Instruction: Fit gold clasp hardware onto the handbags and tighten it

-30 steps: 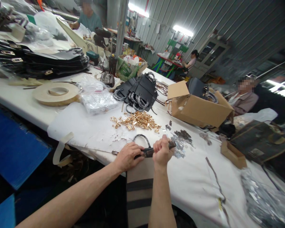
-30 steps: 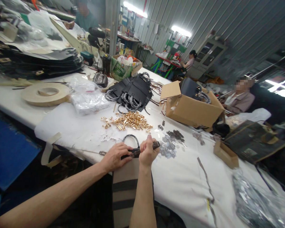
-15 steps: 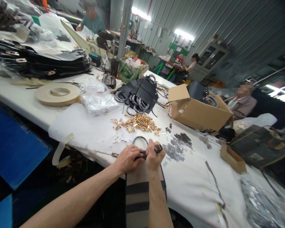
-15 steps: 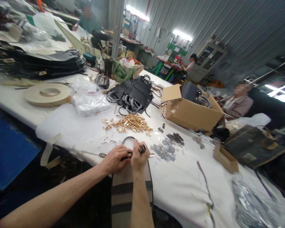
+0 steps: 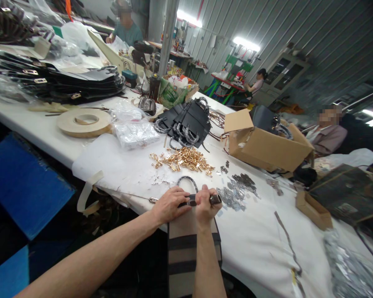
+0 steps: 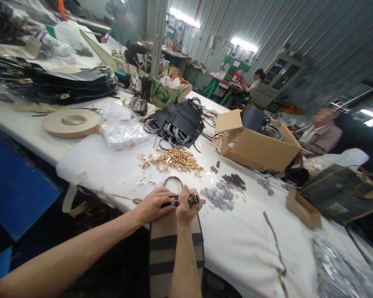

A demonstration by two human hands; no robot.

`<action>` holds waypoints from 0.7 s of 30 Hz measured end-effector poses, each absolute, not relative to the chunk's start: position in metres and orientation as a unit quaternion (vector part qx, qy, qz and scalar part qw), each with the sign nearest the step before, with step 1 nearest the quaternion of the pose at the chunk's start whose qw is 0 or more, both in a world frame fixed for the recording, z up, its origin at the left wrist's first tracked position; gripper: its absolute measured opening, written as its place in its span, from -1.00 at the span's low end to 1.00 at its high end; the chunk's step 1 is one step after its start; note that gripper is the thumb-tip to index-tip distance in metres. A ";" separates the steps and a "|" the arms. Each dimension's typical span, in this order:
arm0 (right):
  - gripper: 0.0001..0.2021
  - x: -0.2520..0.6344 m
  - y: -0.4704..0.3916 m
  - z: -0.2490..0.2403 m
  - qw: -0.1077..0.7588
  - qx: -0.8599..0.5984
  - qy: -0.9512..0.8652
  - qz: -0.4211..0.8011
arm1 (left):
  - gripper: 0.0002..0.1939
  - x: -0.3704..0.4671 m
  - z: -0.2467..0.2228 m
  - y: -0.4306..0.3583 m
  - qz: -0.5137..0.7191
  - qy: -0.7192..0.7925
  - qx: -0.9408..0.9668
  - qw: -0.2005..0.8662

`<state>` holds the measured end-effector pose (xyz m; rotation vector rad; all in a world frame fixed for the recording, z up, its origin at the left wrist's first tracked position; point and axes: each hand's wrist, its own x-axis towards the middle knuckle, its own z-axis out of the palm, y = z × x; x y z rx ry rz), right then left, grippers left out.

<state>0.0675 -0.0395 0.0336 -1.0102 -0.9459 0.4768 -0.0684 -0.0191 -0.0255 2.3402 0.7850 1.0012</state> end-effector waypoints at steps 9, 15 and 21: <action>-0.54 0.068 -0.039 0.027 0.752 -0.468 -0.412 0.214 | -0.73 -0.069 -0.026 -0.020 0.360 0.287 0.857 0.232; -0.52 0.068 -0.041 0.025 0.765 -0.467 -0.372 0.243 | -0.66 -0.071 -0.025 -0.022 0.342 0.297 0.862 0.229; -0.56 0.064 -0.062 0.028 0.811 -0.387 -0.375 0.227 | -0.63 -0.071 -0.028 -0.024 0.325 0.317 0.863 0.223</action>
